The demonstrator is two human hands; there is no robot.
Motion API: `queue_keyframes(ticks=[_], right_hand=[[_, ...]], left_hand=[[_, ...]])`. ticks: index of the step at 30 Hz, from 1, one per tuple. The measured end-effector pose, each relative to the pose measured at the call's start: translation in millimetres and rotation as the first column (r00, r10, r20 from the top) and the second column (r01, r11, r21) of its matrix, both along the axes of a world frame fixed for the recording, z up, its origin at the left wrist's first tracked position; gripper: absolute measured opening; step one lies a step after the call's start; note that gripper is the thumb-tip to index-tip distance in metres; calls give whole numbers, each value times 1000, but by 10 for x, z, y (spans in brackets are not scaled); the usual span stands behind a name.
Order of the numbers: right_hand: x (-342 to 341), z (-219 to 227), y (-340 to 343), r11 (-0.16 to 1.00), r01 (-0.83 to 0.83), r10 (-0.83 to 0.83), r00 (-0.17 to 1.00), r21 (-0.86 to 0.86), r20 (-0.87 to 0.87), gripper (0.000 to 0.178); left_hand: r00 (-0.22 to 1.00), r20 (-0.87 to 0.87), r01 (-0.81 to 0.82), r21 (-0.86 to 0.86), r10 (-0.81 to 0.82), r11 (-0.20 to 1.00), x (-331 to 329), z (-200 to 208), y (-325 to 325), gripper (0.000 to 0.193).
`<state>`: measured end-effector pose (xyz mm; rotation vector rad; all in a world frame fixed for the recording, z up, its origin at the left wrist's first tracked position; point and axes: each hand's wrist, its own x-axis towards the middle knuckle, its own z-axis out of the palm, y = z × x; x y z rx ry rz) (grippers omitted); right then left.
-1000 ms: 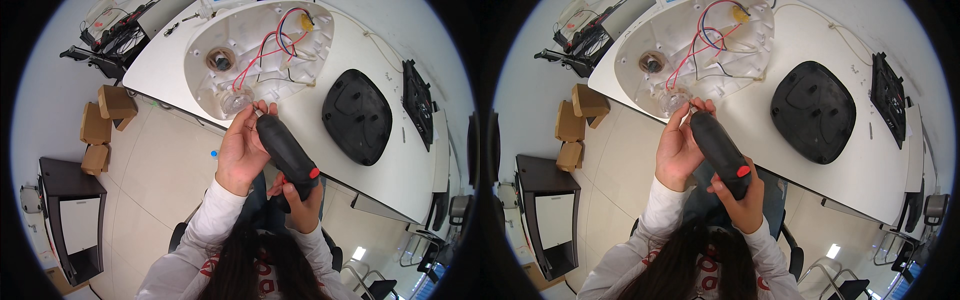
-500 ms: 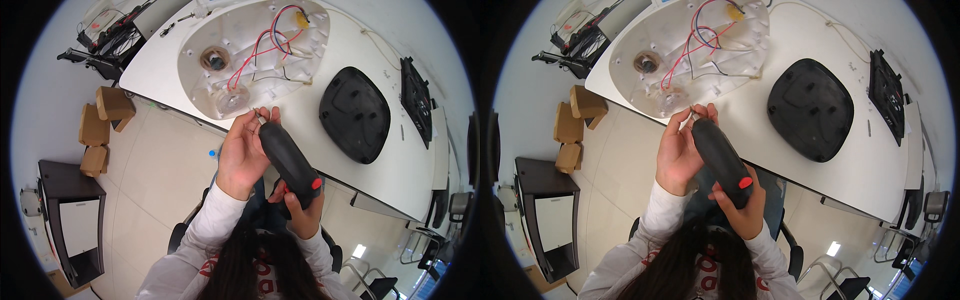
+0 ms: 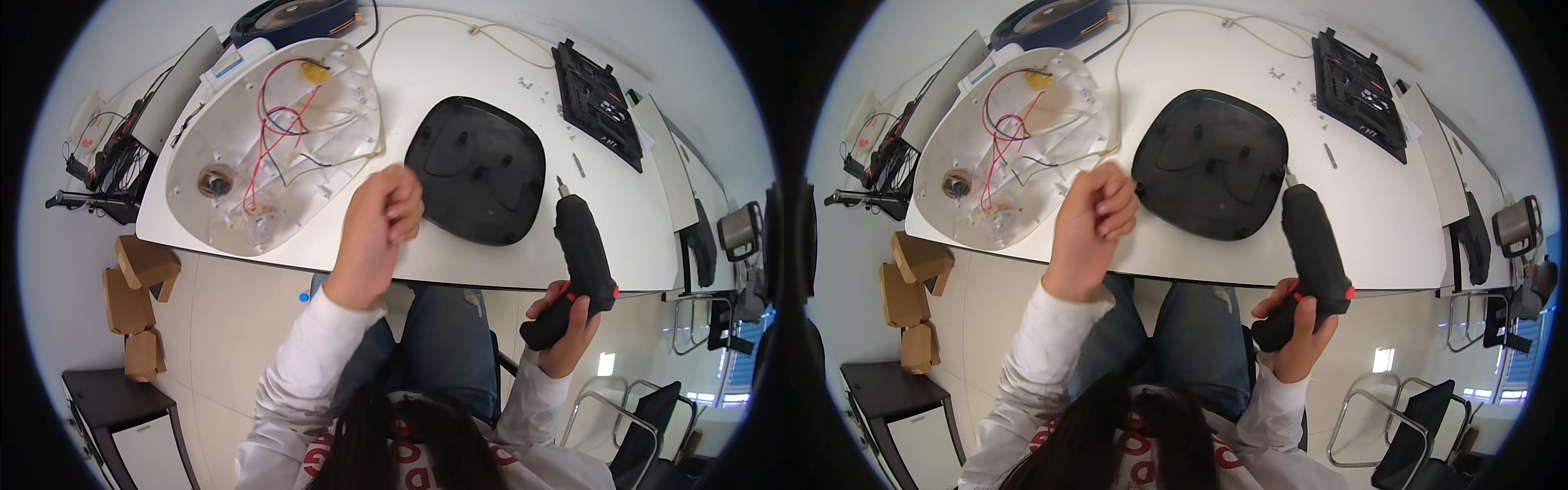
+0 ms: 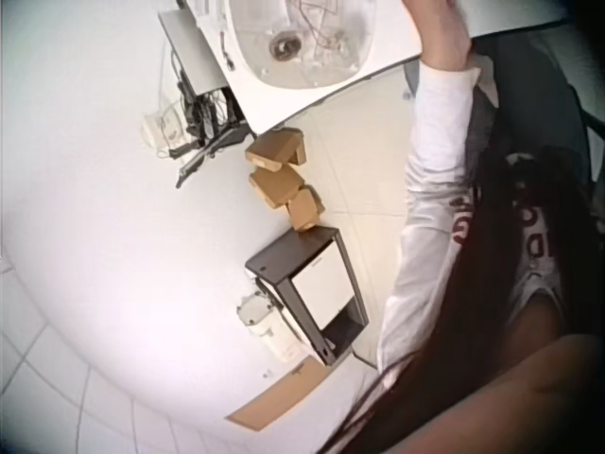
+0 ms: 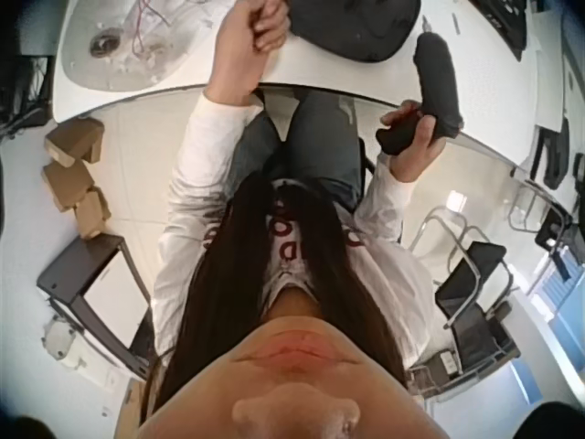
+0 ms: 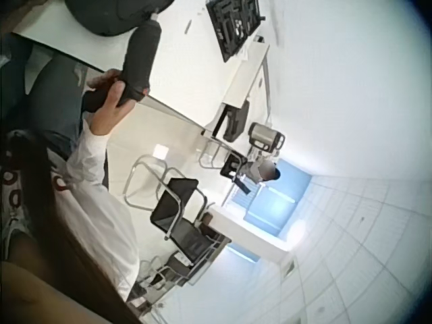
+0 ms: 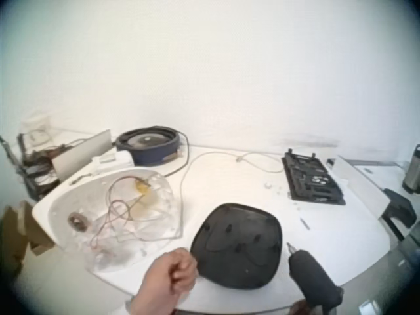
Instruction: The person uses a cordless electric screwdriver to remove and install screws on a white plastic housing and a black cover. They handle small screws, select bits from a toolkit, and manipulate wires inside the housing. The person also picks up and sets down multiple screwdrivers on the table.
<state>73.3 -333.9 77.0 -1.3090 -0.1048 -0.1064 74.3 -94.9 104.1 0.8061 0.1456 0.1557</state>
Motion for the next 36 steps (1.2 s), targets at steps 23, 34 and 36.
queue_keyframes(ticks=[23, 34, 36], right_hand=[[840, 39, -452, 979, 96, -76, 991, 182, -111, 42], [1157, -39, -570, 971, 128, -111, 989, 202, -94, 47], [1156, -40, -564, 974, 106, -89, 992, 198, -94, 47]], left_hand=[[855, -114, 508, -13, -506, 861, 1624, 264, -267, 13], [856, -398, 434, 207, -330, 877, 2892, 154, -562, 11], [867, -408, 417, 283, -285, 864, 3082, 82, -422, 11]])
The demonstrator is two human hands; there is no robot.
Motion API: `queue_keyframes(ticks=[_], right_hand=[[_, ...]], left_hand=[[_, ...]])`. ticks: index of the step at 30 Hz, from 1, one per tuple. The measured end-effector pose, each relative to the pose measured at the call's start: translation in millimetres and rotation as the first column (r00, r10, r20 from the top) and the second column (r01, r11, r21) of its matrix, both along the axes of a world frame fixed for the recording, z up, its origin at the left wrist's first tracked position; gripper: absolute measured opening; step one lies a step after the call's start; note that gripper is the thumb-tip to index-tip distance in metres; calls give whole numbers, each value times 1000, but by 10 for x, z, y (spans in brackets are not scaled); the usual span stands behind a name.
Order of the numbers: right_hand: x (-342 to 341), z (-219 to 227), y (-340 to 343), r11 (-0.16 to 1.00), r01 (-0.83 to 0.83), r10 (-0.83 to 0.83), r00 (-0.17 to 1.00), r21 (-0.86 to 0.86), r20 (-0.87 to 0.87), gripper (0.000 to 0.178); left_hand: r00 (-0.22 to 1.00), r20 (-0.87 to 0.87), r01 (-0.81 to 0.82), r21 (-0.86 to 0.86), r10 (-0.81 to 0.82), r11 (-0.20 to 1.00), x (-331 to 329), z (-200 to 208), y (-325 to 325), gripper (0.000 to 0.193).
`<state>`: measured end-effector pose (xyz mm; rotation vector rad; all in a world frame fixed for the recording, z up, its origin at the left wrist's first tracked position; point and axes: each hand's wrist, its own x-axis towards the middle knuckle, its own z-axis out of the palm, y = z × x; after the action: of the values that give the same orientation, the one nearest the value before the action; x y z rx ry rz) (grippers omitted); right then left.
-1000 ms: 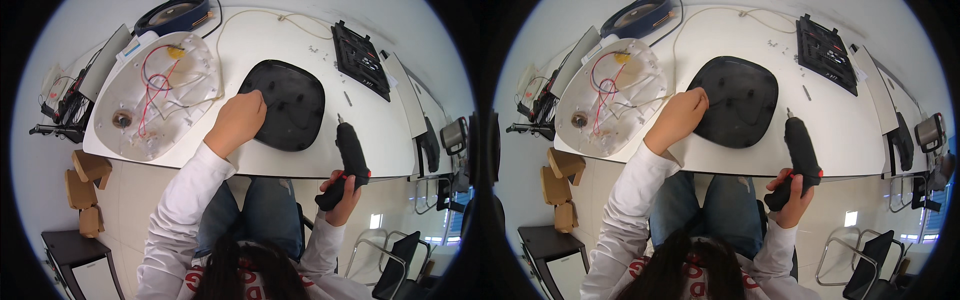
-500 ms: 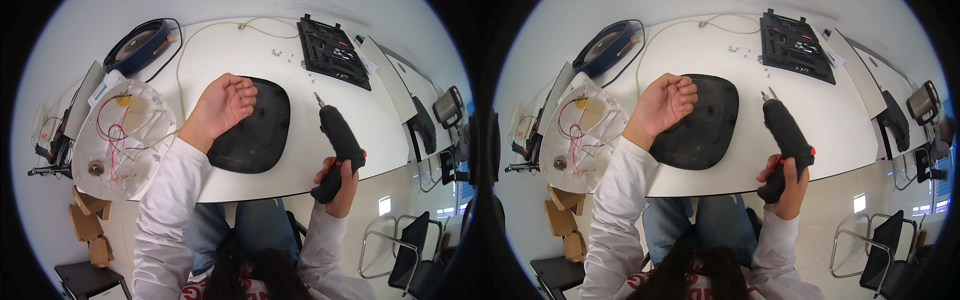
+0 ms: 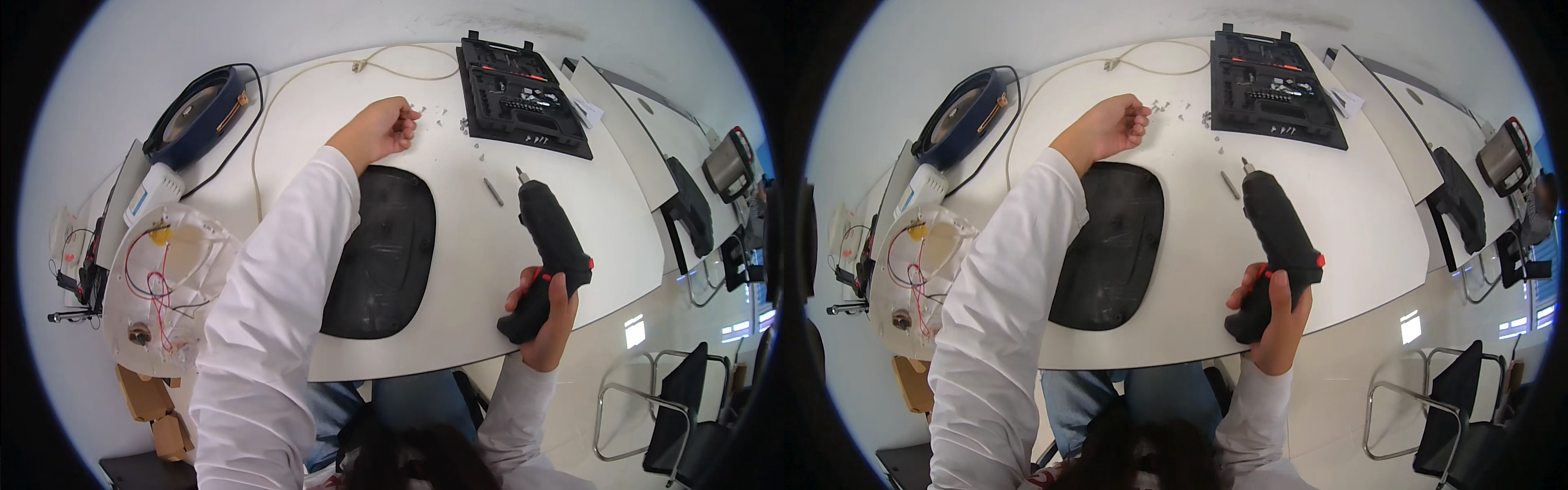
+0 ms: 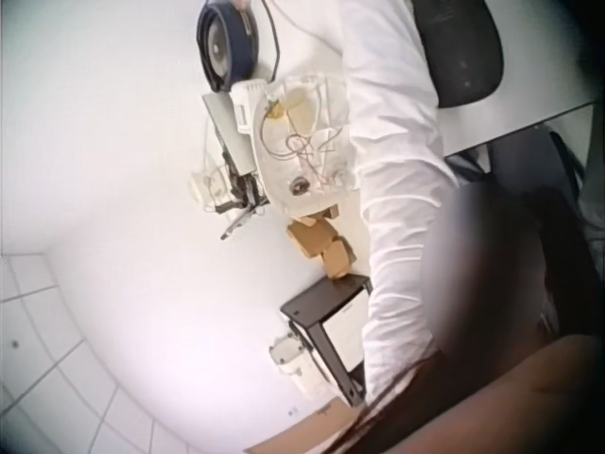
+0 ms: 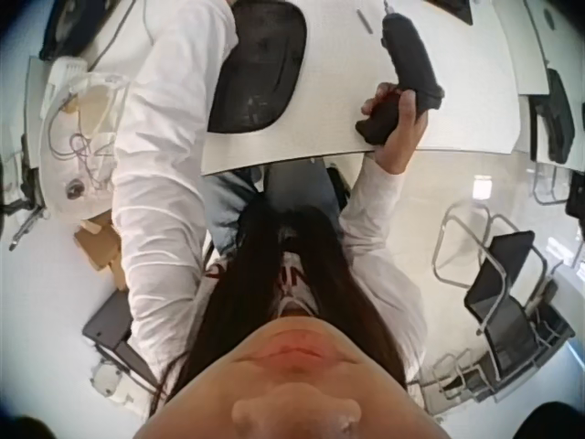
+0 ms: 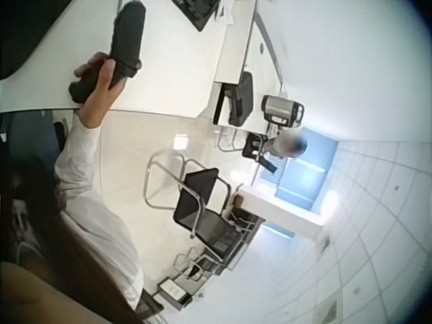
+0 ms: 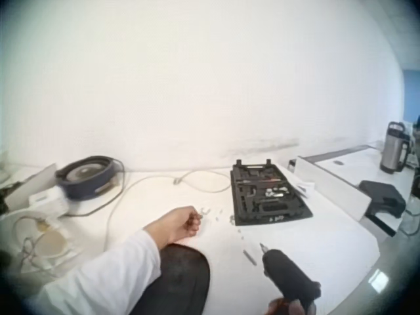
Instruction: The person uses a cordless electric screwdriver to remove and install screws on a white plastic housing and a black cover. They handle small screws, select bits from a toolkit, and manipulate wires inside the housing. The person also picks up and sets down multiple screwdrivers on the table.
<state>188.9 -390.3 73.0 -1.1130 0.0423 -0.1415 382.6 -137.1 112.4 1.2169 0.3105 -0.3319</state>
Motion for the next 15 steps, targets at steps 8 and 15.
queue_keyframes(ticks=[8, 15], right_hand=[[21, -7, 31, 999, 15, -14, 1000, 38, -28, 46], [-24, -50, 46, 999, 41, -40, 998, 23, -44, 55]], left_hand=[[974, 113, -223, 385, 195, 895, 469, -260, 597, 17], [930, 307, -360, 874, -204, -327, 509, -700, 485, 14]])
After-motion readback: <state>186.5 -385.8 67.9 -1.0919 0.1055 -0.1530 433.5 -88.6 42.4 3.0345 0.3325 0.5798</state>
